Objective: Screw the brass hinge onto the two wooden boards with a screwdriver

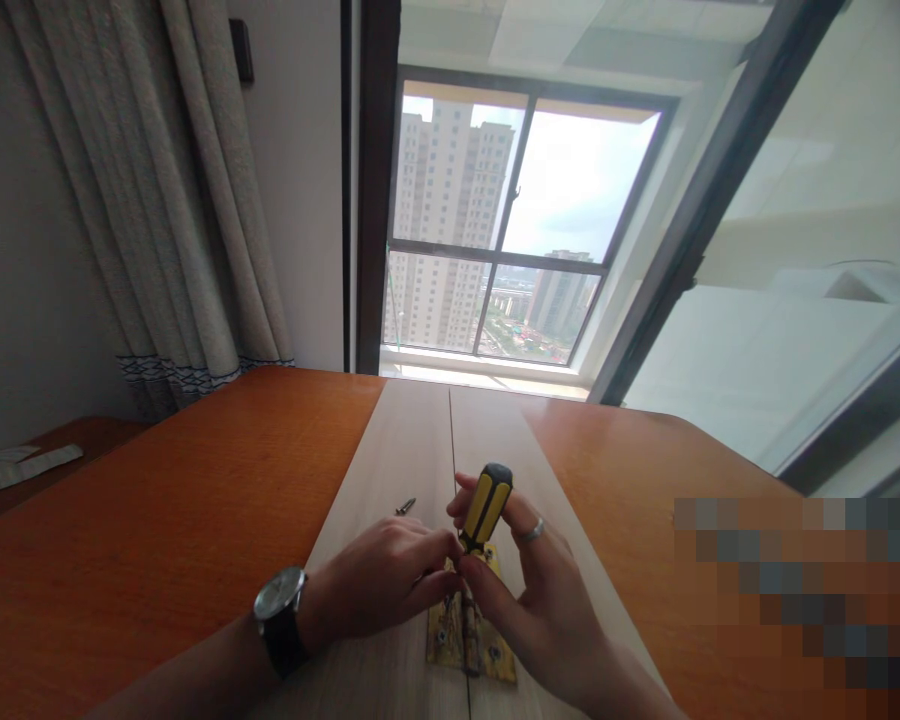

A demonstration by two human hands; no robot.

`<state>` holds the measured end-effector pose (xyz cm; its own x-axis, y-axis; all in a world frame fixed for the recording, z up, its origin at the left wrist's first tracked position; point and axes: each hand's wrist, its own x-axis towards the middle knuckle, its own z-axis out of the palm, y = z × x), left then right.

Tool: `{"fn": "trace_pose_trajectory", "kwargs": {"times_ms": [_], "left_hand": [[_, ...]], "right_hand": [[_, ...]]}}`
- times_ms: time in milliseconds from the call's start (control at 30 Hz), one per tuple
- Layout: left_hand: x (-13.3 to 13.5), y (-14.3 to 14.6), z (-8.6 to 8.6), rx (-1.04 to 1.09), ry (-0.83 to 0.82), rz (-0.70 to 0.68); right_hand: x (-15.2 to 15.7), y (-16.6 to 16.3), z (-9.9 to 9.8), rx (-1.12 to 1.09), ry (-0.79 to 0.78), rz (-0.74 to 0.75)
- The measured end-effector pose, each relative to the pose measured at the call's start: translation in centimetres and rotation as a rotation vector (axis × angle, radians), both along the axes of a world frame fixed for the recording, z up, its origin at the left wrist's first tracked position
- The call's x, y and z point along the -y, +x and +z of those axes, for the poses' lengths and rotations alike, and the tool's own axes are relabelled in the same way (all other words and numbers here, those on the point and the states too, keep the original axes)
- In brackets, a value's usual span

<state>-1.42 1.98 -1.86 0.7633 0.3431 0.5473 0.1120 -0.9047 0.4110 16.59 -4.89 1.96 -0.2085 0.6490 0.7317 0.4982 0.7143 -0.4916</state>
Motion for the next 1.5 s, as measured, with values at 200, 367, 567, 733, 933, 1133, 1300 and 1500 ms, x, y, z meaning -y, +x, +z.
{"fn": "trace_pose_trajectory", "kwargs": {"times_ms": [200,367,567,733,933,1133,1300,1500], "left_hand": [[0.2,0.1,0.4,0.012,0.014,0.006],[0.3,0.0,0.5,0.014,0.011,0.001],[0.3,-0.1,0.9,-0.006,-0.007,-0.025],[0.0,-0.1,0.5,-0.017,-0.011,-0.03],[0.1,0.0,0.1,-0.005,-0.002,0.003],[0.1,0.0,0.0,-0.004,0.057,0.04],[-0.1,-0.1,0.1,-0.017,0.054,0.008],[0.1,-0.1,0.7,-0.029,0.028,-0.033]], "right_hand": [[-0.1,0.1,0.2,0.034,0.019,0.013],[-0.1,0.2,-0.4,0.021,0.041,-0.035],[0.1,0.1,-0.5,-0.04,-0.043,-0.013],[0.3,0.1,0.0,-0.017,-0.044,-0.001],[0.2,0.0,0.3,0.002,-0.013,0.014],[-0.5,0.4,-1.3,-0.045,-0.013,-0.094],[-0.3,0.3,-1.7,-0.12,-0.09,-0.035],[0.1,-0.1,-0.5,-0.106,-0.069,0.015]]}}
